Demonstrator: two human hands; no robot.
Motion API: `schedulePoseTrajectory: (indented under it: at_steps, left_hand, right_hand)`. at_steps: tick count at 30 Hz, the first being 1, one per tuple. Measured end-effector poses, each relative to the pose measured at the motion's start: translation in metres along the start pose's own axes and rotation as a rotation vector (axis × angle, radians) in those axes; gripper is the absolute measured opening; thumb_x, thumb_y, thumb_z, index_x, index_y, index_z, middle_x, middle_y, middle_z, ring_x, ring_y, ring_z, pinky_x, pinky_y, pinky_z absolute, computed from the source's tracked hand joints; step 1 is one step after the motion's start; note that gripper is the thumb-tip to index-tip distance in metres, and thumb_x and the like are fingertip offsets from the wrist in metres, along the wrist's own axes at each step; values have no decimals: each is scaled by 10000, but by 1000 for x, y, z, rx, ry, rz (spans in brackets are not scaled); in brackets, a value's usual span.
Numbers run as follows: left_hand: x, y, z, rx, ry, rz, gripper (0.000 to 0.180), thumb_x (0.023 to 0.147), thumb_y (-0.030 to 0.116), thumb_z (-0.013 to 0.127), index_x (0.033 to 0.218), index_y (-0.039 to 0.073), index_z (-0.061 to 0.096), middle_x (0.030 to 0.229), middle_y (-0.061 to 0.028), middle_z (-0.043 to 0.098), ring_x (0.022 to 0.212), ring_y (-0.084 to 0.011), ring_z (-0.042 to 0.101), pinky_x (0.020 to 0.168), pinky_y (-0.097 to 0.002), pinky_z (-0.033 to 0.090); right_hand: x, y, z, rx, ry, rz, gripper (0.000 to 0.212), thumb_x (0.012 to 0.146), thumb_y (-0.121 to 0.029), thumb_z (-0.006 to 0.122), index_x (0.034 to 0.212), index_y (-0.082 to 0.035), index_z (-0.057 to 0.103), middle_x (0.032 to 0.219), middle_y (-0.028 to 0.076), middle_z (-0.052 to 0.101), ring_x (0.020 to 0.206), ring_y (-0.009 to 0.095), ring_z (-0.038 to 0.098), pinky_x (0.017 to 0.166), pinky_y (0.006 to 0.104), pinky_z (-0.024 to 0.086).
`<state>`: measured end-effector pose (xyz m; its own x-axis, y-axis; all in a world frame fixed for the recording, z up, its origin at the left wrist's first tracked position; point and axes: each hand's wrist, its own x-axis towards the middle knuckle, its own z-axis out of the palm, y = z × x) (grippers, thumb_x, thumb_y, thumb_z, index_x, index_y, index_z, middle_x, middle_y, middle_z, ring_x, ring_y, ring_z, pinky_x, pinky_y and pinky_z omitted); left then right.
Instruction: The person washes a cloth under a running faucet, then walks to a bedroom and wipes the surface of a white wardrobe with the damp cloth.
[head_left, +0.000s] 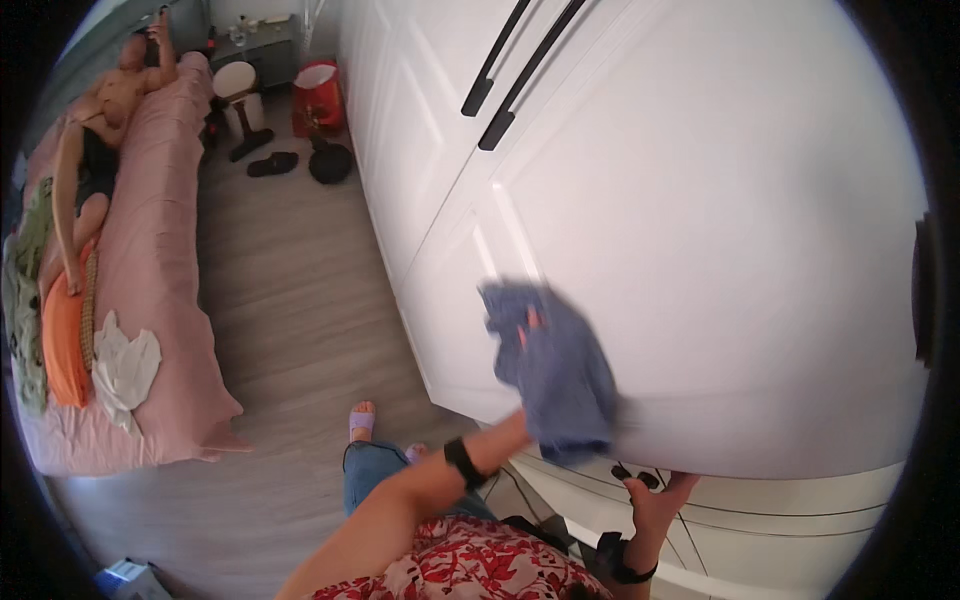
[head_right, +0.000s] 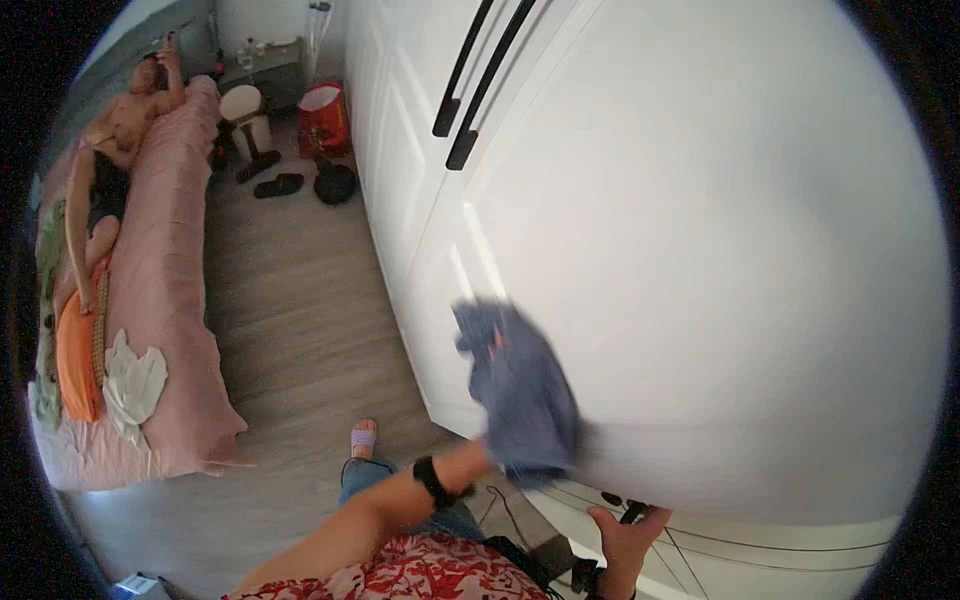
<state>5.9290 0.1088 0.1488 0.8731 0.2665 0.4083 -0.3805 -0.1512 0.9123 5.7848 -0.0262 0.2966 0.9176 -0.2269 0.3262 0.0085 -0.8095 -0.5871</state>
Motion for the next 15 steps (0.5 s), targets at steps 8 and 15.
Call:
schedulePoseTrajectory:
  at_steps: [8, 15]
  left_hand:
    - [123, -78, -33, -166, 81, -195, 515, 896, 419, 420, 1253, 48, 431, 1296, -218, 355, 1229, -400, 264, 1004, -532, 164]
    - [8, -22, -8, -140, -135, -85, 497, 906, 405, 419, 1250, 47, 434, 1271, -187, 383, 1189, -361, 309, 986, -496, 215]
  right_hand:
    - [-5, -21, 23, 242, 226, 270, 642, 756, -20, 624, 1301, 24, 287, 1249, 168, 428, 1140, 261, 441, 983, 384, 335]
    - [-14, -7, 19, 213, 274, 210, 675, 790, -155, 667, 1313, 20, 277, 1303, 153, 396, 1200, 253, 396, 1017, 388, 287]
